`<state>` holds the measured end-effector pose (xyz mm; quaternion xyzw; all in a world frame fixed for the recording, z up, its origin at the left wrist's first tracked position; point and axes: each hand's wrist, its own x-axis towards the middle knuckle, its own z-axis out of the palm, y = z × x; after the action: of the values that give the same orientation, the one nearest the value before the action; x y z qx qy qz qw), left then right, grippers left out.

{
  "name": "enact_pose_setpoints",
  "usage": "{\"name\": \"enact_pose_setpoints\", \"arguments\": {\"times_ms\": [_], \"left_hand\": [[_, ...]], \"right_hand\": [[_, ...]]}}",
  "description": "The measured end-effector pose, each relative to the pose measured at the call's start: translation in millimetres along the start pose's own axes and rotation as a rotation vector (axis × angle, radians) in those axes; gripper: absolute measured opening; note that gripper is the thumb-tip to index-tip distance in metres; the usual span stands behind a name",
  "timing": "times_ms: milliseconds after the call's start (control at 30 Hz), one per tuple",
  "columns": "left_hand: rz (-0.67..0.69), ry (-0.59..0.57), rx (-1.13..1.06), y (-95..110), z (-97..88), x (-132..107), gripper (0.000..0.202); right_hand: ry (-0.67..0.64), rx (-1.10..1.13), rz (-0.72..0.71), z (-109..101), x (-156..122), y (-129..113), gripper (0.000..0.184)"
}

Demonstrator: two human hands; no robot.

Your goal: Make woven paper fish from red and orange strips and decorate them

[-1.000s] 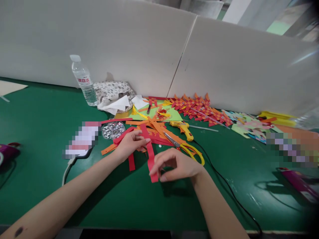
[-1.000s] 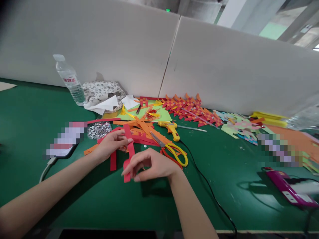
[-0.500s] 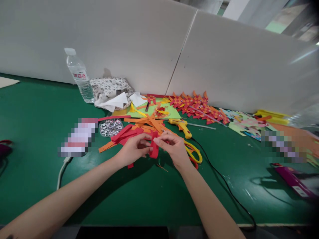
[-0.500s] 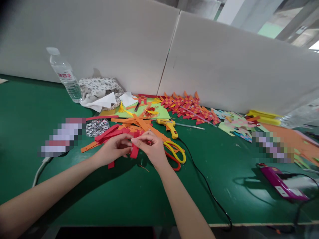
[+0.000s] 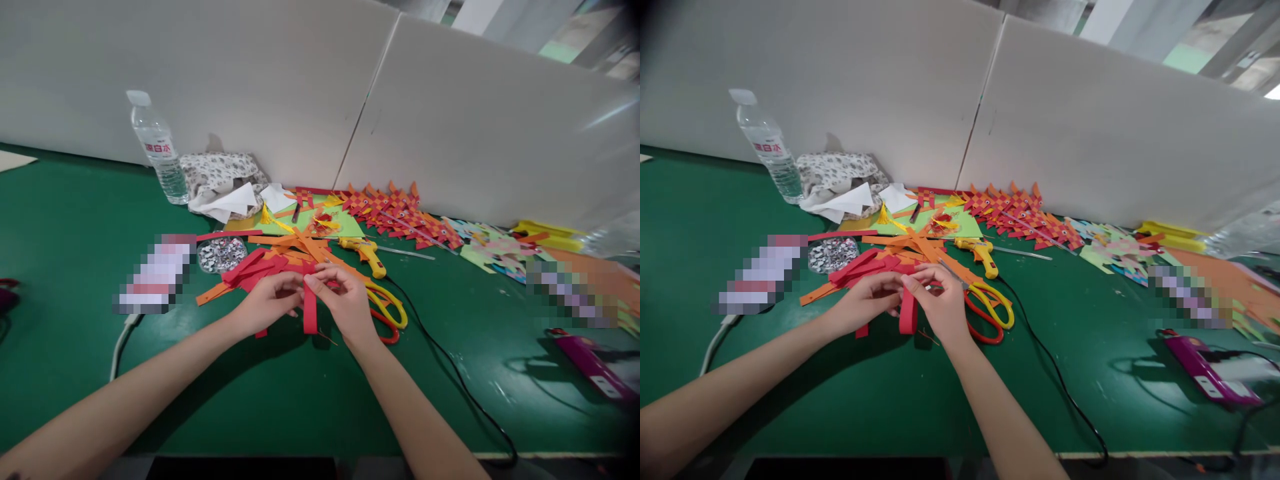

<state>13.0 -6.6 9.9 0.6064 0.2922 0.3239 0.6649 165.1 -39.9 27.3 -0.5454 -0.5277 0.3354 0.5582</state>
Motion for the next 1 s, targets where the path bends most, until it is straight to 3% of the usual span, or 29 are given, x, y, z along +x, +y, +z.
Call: {"name": "enact_pose_setpoints", "arguments": {"times_ms": [233,467,767,1000], "left_hand": [[-0.043,0.016,0.009,5.1,-0.1,-2.6,0.011],[-0.039,0.028,0.093,9.0,6.0,-5.7,0.016],[-0.052,0.024,0.175,10.4,2.5,-4.1,0.016],[-0.05,0.017,0.188,11.1,1.8,-3.9,0.016]], "right_hand": [[0.006,0.036,0.071,1.0,-2.1,-2.1,0.019],[0.044,0.073,0.039,4.2,-3.9,-1.8,0.02],[0.061,0.186,0.01,3.6,-4.4,1.2,0.034],[0.083,0.165,0.064,3.7,-4.4,-1.9,0.034]]}}
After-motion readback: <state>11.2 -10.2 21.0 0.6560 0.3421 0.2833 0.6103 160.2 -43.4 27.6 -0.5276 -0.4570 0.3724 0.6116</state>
